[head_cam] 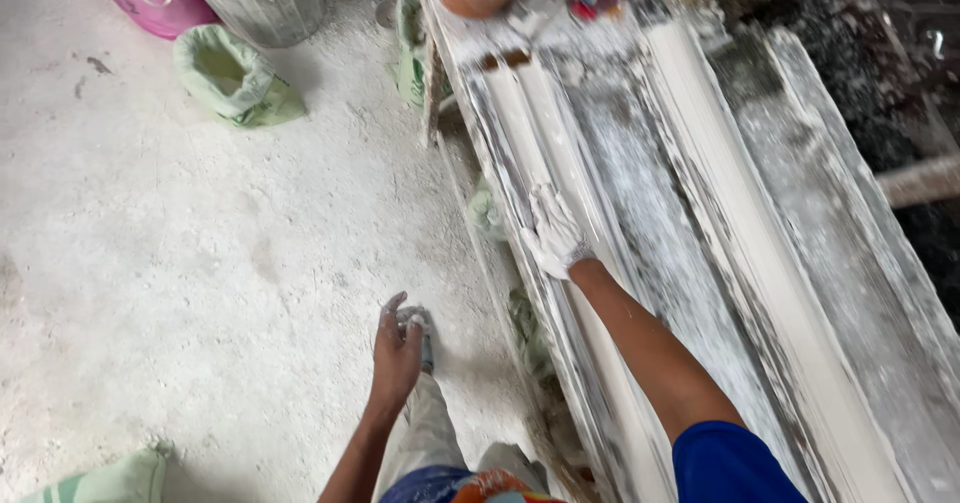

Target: The person applies a white plaster slurry onto long decorative molding pieces laid on a workbench. They scoop the slurry from a bucket with a small foam container, spread it along the moldings by hand and with the foam, wipe the surfaces with a plaster-covered glove, and place finished decorative panels aside.

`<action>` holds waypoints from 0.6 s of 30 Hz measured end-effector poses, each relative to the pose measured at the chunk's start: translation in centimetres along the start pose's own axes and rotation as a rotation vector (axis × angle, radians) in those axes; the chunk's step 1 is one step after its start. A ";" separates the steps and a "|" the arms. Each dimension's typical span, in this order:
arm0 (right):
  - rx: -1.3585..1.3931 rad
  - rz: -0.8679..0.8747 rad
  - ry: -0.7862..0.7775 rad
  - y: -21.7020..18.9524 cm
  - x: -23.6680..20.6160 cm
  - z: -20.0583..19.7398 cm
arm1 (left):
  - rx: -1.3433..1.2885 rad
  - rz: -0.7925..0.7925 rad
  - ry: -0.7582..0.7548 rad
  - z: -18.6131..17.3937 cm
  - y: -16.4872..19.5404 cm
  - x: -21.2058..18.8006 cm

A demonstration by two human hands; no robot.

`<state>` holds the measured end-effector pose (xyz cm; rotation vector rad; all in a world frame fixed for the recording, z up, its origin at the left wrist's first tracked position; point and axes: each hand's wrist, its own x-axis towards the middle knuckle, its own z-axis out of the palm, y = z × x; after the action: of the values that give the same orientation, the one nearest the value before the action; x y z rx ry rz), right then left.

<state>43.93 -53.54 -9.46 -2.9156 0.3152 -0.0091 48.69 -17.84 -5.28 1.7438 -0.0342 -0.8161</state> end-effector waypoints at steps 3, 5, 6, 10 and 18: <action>0.048 0.041 -0.002 -1.3 -9.9 1.3 | -0.041 0.051 0.003 2.4 -5.0 -6.6; 0.072 0.058 -0.020 -1.9 -16.5 2.1 | -0.092 0.206 0.008 4.6 -9.1 -11.5; 0.050 0.045 -0.026 -2.2 -20.0 2.1 | -0.117 0.293 0.020 5.7 -10.9 -13.6; 0.017 0.057 -0.099 -4.7 -33.2 2.1 | -0.106 0.193 -0.022 9.0 -16.6 -23.9; -0.014 0.024 -0.017 -7.1 -58.0 4.5 | -0.108 0.216 -0.209 12.0 -24.2 -39.9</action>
<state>-11.11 -33.48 -11.43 -2.9234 0.3485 0.0222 2.94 -2.73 -7.37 1.5178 -0.3073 -0.8213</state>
